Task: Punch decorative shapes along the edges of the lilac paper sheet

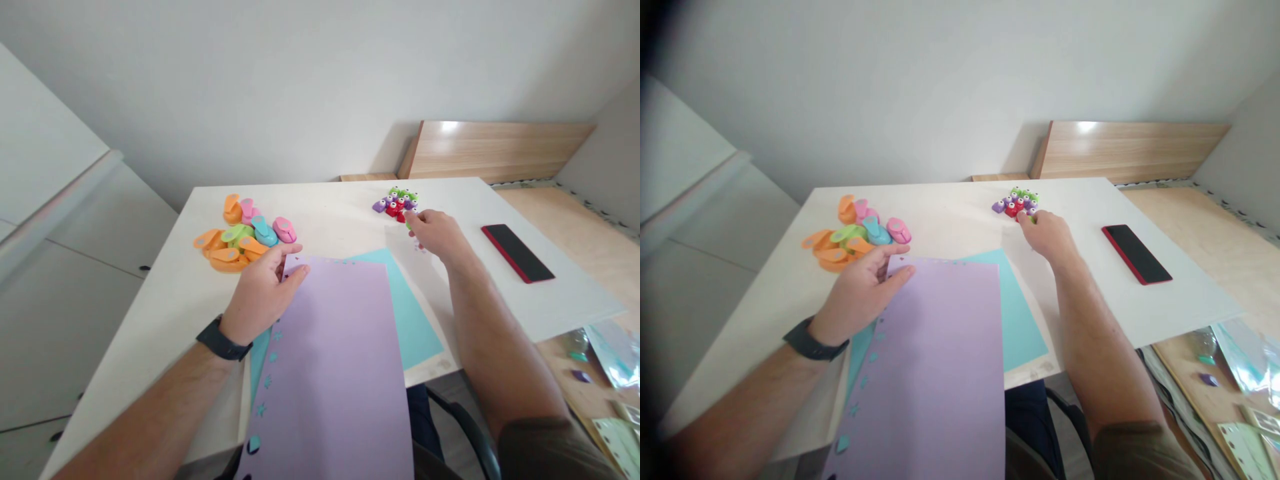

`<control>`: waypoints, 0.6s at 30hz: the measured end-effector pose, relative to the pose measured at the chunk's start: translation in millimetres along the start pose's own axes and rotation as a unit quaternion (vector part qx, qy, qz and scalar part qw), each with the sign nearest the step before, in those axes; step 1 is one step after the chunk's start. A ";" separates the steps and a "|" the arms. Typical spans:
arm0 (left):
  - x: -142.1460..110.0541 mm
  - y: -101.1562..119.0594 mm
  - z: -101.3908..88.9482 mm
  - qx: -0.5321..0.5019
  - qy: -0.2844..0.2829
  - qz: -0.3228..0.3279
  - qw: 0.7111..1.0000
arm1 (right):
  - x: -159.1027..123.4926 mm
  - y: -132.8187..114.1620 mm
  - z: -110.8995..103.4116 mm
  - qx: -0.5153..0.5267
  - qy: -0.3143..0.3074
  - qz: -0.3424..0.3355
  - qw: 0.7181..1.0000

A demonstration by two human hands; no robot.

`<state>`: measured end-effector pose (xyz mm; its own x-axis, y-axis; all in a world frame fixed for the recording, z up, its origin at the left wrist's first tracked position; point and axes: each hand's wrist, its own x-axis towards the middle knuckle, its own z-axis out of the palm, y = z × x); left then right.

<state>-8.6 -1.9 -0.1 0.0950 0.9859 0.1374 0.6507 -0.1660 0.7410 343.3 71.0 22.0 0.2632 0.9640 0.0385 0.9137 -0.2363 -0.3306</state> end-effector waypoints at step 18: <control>0.2 -6.4 1.7 -0.004 0.002 0.010 1.000 | 9.8 -8.2 55.9 0.012 0.086 -0.097 0.991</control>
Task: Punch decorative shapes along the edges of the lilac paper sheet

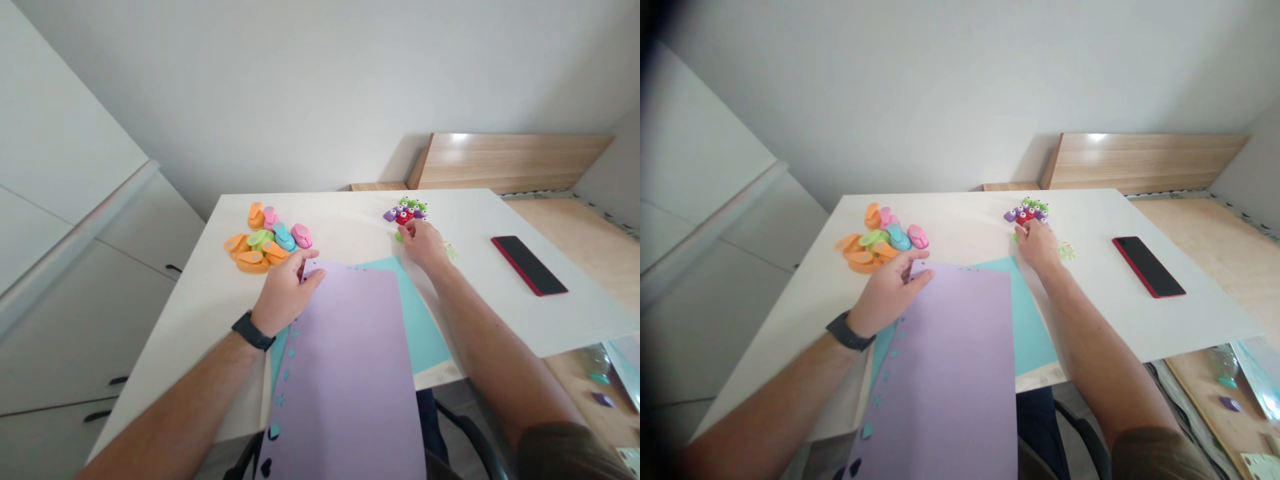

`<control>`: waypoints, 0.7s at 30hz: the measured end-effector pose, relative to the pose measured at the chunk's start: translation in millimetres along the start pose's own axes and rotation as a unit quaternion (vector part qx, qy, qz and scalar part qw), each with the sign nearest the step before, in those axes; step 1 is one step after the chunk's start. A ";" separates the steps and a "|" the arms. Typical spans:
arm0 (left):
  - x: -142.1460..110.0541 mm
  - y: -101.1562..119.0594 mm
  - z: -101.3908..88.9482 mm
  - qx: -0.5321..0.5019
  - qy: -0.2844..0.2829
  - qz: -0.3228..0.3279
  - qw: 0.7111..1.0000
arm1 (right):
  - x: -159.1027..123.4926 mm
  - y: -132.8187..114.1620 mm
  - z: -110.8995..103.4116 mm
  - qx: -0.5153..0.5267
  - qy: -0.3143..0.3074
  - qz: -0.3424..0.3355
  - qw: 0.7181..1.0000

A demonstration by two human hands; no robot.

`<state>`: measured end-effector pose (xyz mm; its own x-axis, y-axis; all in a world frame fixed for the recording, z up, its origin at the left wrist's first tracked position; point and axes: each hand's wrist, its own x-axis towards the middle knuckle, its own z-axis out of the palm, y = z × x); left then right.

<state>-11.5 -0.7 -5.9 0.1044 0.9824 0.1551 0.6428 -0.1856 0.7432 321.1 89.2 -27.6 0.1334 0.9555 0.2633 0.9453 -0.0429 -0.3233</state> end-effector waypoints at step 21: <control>-2.6 1.2 1.4 -0.136 -0.032 -0.018 0.990 | -7.6 -8.7 -0.7 -0.046 0.085 -0.009 0.995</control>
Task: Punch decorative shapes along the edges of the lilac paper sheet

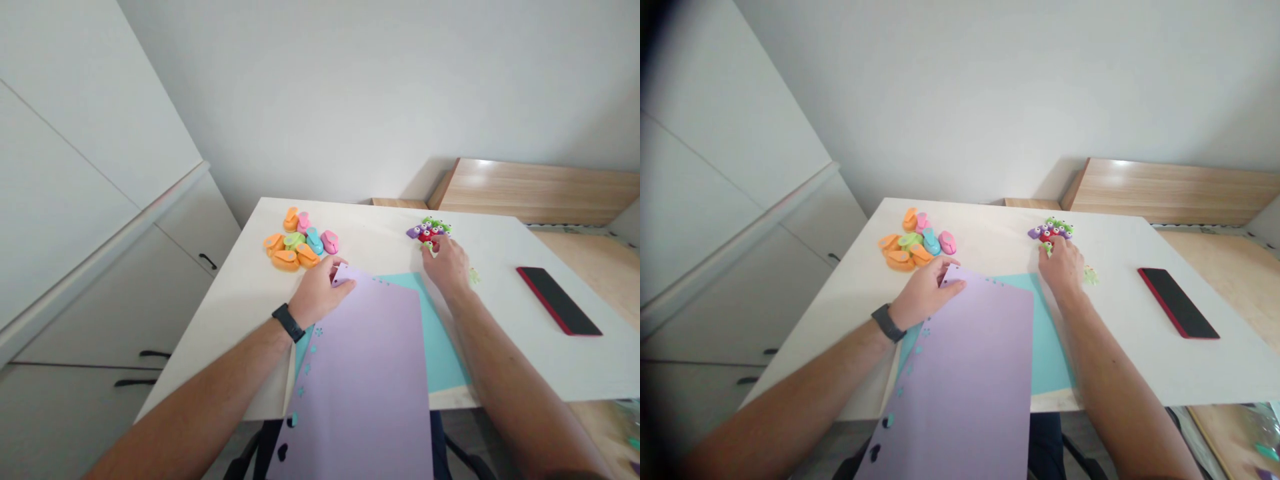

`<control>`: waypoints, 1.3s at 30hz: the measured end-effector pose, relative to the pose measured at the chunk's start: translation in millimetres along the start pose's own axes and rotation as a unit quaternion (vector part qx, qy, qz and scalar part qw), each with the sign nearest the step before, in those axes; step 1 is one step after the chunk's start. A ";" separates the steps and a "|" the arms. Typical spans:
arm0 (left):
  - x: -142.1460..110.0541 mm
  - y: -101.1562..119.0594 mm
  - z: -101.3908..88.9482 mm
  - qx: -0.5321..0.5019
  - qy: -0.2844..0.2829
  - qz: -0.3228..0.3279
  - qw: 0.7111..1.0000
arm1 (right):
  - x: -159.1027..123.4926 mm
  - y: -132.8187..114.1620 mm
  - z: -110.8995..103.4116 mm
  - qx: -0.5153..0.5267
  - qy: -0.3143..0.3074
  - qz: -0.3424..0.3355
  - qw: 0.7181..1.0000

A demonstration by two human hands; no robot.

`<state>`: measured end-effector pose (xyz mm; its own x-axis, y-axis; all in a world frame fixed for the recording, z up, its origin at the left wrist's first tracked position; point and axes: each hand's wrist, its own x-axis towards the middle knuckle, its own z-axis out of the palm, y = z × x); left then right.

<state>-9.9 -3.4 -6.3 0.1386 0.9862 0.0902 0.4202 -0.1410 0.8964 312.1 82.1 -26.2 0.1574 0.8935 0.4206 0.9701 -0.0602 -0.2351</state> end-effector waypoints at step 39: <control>-0.9 4.3 -9.5 0.095 -0.047 -0.001 0.994 | 2.8 -117.7 -34.1 0.595 -0.331 0.036 0.732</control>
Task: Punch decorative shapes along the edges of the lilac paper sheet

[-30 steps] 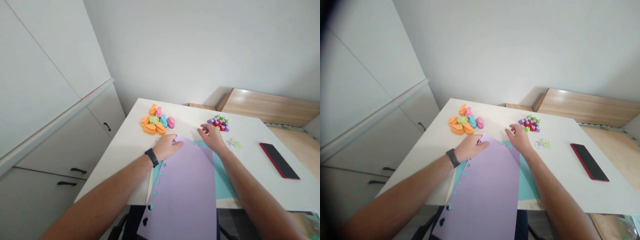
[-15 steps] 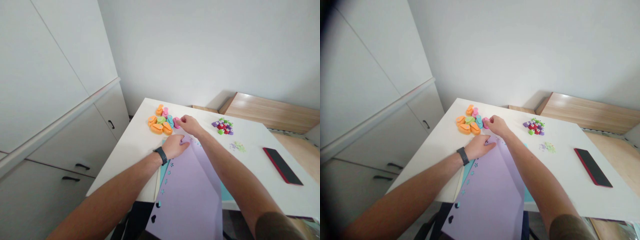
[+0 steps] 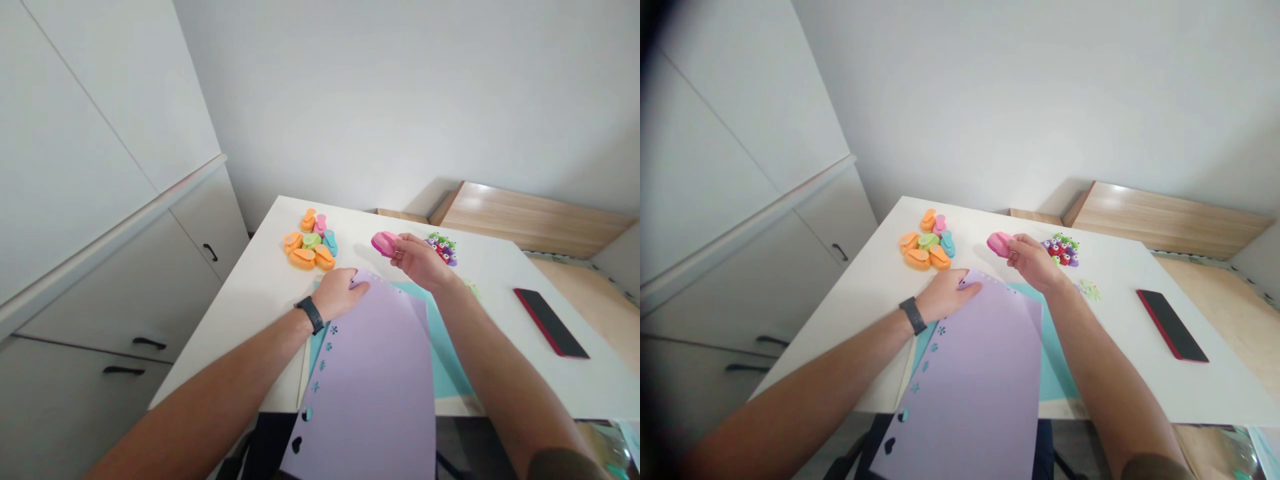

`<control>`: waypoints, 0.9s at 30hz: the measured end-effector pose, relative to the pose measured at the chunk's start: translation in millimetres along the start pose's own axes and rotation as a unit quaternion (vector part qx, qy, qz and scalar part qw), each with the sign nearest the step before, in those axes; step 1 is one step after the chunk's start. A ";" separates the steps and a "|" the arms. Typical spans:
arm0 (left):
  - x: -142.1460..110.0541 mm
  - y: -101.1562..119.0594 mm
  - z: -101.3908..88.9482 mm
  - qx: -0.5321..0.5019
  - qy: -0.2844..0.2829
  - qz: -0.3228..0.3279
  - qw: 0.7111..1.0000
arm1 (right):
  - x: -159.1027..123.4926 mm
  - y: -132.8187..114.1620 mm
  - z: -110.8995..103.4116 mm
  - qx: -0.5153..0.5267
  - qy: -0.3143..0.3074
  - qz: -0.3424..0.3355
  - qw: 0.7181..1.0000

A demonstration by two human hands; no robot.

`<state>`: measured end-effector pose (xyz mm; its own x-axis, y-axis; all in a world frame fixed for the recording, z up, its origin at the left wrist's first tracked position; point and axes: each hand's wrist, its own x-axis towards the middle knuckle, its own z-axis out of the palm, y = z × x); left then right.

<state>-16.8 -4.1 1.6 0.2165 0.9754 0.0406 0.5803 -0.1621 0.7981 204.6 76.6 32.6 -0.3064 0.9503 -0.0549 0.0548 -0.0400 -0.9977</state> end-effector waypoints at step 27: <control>7.7 0.5 4.1 -0.047 0.027 -0.022 0.998 | -39.2 22.9 -61.1 0.152 0.072 -0.044 0.985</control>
<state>-11.6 2.7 -0.1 0.1482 0.9884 0.0338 0.5111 -0.1058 0.8530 276.0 57.2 14.4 -0.1573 0.9874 0.0175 -0.2601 -0.0244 -0.9653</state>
